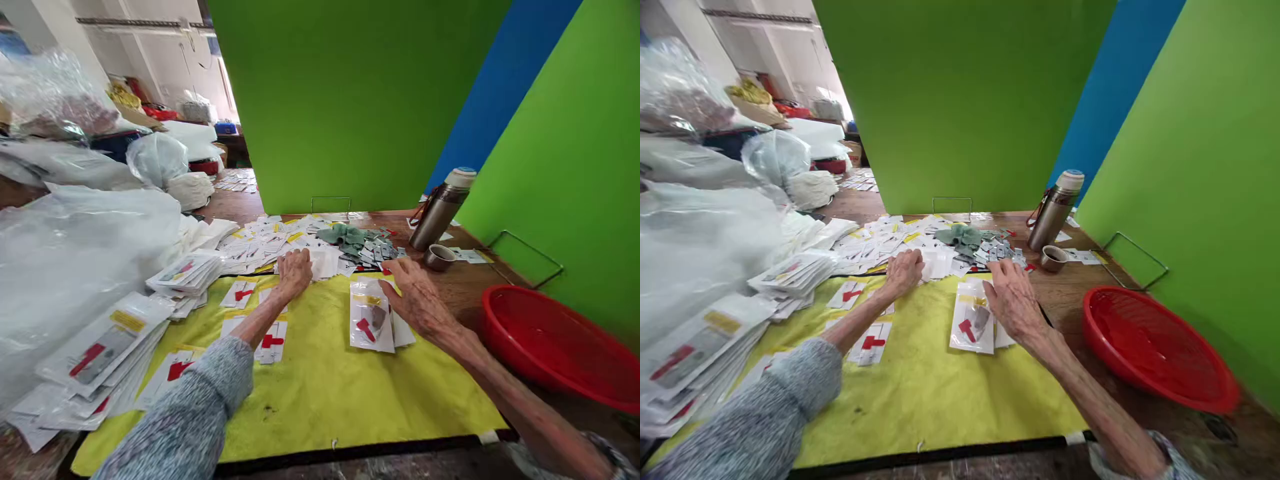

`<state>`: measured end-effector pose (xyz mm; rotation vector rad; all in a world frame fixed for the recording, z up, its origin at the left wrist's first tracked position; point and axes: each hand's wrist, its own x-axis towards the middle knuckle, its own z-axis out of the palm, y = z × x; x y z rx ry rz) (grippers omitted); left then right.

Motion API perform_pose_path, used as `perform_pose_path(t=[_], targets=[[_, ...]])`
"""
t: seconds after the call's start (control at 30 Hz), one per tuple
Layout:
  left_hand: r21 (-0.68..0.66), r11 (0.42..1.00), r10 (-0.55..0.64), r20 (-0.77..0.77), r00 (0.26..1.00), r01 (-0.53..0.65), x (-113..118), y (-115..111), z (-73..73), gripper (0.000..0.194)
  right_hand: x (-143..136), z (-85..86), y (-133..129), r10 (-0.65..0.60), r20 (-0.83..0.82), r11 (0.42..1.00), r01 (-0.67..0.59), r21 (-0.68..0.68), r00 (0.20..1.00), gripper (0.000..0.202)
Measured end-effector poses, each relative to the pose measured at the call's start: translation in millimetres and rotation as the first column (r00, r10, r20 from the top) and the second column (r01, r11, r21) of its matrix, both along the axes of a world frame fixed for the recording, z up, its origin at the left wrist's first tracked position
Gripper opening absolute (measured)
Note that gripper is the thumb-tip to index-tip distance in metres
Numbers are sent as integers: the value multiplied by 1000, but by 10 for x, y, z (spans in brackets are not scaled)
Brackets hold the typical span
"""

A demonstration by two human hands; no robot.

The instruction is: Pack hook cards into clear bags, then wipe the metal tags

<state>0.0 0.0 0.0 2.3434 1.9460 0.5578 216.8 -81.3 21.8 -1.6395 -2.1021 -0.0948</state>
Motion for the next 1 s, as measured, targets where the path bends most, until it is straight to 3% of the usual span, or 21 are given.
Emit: perform_pose_path(t=[0.13, 0.23, 0.27, 0.33, 0.37, 0.4, 0.43, 0.47, 0.5, 0.53, 0.57, 0.63, 0.7, 0.83, 0.87, 0.9, 1.0], targets=[[82, 993, -82, -28, 996, 84, -33, -402, 226, 15, -376, 116, -49, 107, -370, 989, -136, -55, 923, 32], [243, 955, -181, 27, 983, 169, -136, -784, 277, 17, -680, 149, -81, 60, -672, 942, -264, -206, 739, 34], [303, 944, -172, 108, 979, 132, -181, -914, 268, 14, -775, 143, -113, 41, -728, 922, -307, -237, 684, 27], [336, 936, -51, 428, 902, -107, -269, -1159, 226, 17, -944, 99, -233, 8, -813, 897, -364, -251, 582, 18], [242, 942, 32, 629, 777, -234, -308, -1270, 199, 30, -1014, 60, -323, -13, -847, 893, -375, -249, 532, 17], [80, 955, 110, 799, 591, -286, -342, -1373, 174, 42, -1073, 11, -429, -36, -877, 886, -391, -250, 479, 19], [-97, 967, 184, 905, 383, -234, -371, -1466, 153, 51, -1119, -42, -542, -66, -903, 870, -418, -260, 424, 21], [-234, 967, 250, 948, 197, -102, -397, -1551, 138, 55, -1151, -94, -654, -100, -918, 841, -459, -284, 385, 24], [-308, 950, 305, 950, 64, 50, -422, -1627, 131, 56, -1165, -139, -756, -127, -921, 806, -503, -311, 367, 27], [-335, 926, 341, 940, -7, 176, -449, -1696, 132, 56, -1164, -169, -838, -140, -919, 774, -538, -334, 368, 30], [-344, 902, 363, 931, -27, 260, -480, -1757, 140, 54, -1146, -179, -895, -146, -912, 754, -554, -354, 384, 34], [-380, 847, 394, 918, 39, 371, -555, -1855, 168, 49, -1074, -137, -932, -138, -883, 745, -540, -391, 449, 42], [-430, 764, 399, 901, 172, 480, -638, -1921, 200, 44, -979, -43, -893, -109, -846, 707, -557, -435, 522, 44], [-464, 661, 276, 881, 384, 589, -752, -1970, 228, 34, -842, 68, -801, -28, -820, 450, -725, -521, 572, 30], [-467, 666, 221, 868, 444, 582, -761, -1976, 230, 31, -825, 57, -801, -9, -811, 423, -732, -533, 586, 31], [-456, 712, 157, 845, 512, 534, -760, -1983, 232, 27, -816, 34, -812, 5, -799, 420, -726, -544, 602, 32], [-233, 960, 51, 688, 724, 153, -703, -2035, 253, 16, -821, -51, -899, -15, -788, 458, -696, -553, 616, 34]])
